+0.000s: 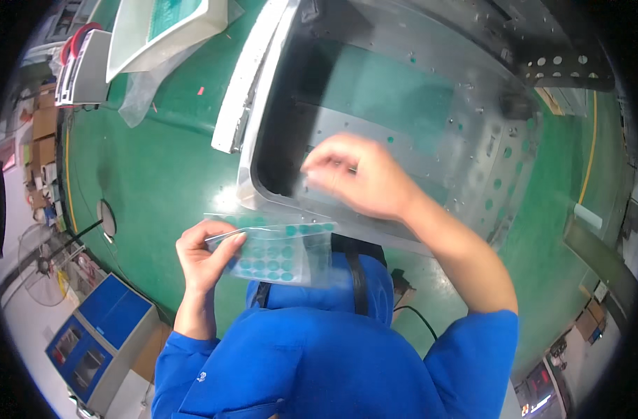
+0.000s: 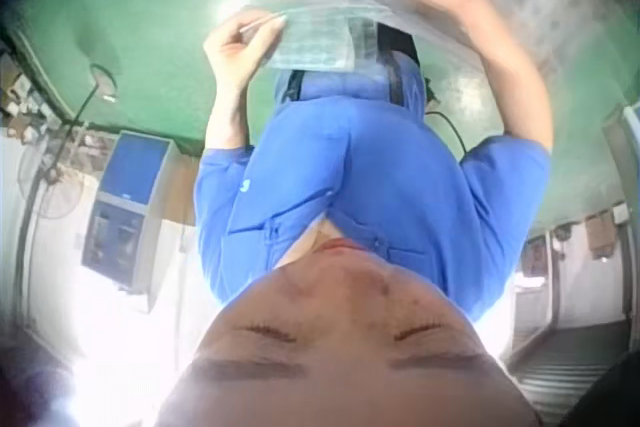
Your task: Apply green circular stickers to the interior of metal enclosures.
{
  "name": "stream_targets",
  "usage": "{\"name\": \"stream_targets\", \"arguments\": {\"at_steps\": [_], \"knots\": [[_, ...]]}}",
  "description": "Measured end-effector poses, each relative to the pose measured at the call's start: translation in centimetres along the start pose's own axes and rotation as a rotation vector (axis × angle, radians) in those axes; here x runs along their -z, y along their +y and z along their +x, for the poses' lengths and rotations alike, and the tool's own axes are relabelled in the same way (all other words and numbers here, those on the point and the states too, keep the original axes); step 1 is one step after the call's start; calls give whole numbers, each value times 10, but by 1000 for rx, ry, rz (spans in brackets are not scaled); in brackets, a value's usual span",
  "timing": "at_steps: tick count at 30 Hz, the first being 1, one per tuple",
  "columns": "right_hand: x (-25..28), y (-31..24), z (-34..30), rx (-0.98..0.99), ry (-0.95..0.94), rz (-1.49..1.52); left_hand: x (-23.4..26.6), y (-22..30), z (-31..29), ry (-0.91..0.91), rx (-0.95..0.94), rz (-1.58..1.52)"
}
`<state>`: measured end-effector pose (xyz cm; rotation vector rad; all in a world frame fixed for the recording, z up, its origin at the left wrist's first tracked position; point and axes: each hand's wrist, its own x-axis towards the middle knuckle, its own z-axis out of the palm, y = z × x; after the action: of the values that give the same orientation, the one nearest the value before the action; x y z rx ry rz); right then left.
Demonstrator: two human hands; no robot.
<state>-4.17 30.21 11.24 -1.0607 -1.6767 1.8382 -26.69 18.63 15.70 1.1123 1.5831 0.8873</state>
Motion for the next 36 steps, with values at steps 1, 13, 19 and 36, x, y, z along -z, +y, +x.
{"name": "stream_targets", "arguments": {"at_steps": [1, 13, 19, 36], "knots": [[-7, -17, -10, 177, -99, -136, -3, 2, 4, -10, -53, 0], [-30, -45, -13, 65, -30, -1, -18, 6, 21, -67, -193, -61], [-27, -46, -11, -74, -73, 78, -27, 8, 27, -23, -224, -41], [-22, -34, -2, 139, 165, -83, -37, 14, 52, -9, -180, 45]]}}
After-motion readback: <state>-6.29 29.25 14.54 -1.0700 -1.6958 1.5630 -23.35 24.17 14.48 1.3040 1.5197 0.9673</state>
